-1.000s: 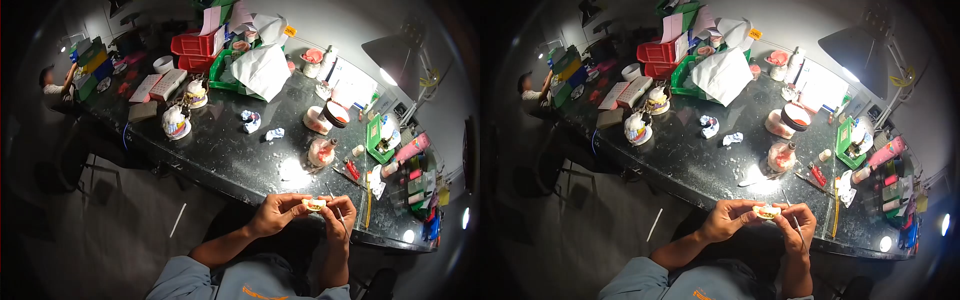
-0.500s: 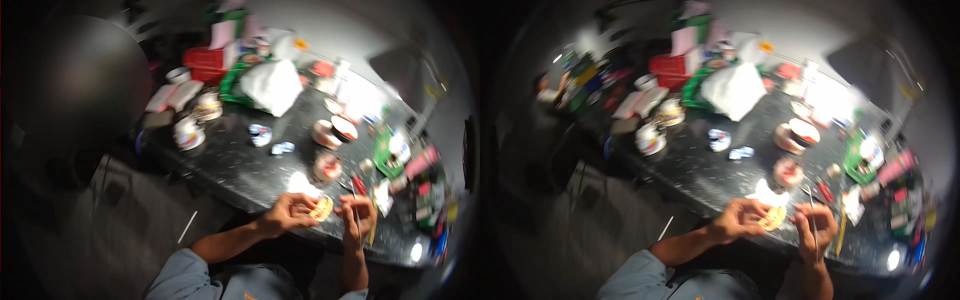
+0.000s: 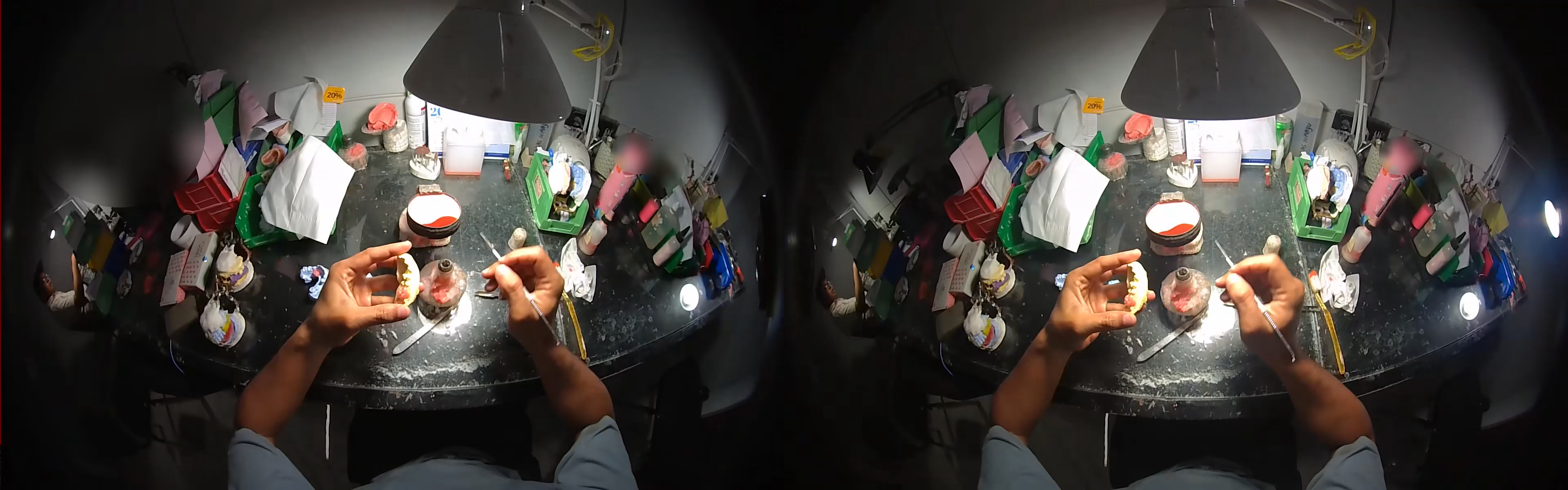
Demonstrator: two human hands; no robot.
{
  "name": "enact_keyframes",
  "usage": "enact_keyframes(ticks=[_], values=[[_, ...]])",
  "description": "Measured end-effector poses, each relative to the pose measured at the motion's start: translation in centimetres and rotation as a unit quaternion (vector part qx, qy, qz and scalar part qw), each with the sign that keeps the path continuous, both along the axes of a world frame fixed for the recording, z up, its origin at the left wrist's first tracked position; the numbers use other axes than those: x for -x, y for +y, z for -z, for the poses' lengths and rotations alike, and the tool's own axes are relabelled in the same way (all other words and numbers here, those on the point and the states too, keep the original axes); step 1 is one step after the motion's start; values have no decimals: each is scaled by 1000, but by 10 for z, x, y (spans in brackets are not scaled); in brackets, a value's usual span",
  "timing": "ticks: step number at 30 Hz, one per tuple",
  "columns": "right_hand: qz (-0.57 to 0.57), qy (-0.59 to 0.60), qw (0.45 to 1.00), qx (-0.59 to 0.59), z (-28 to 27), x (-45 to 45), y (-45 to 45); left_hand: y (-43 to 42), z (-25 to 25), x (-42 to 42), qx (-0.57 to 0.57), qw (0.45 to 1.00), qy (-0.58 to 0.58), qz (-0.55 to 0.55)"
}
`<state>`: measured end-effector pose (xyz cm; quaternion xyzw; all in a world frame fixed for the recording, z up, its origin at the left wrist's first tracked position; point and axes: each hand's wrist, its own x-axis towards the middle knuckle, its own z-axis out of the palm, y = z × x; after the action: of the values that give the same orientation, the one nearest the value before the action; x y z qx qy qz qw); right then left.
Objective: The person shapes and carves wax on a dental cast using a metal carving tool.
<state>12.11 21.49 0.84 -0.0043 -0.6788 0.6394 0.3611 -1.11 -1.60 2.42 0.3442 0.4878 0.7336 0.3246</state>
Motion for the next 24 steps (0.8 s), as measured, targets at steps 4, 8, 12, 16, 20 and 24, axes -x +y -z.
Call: enact_keyframes(ticks=[4,8,12,16,20,24], values=[[-43,19,994,-97,13,-3,4,8,20,12,2,1000,-5,-11],[-37,22,989,-142,17,0,-5,0,37,13,1,1000,-7,-15],[-17,32,983,-181,25,3,-9,1,40,10,29,999,-29,-6],[-20,33,985,-167,25,3,-10,1,42,10,33,999,-16,3],[-33,3,989,-142,23,0,-13,2,41,9,15,1000,-20,-9],[-37,6,995,-95,26,1,-22,2,39,6,14,999,-31,2]])
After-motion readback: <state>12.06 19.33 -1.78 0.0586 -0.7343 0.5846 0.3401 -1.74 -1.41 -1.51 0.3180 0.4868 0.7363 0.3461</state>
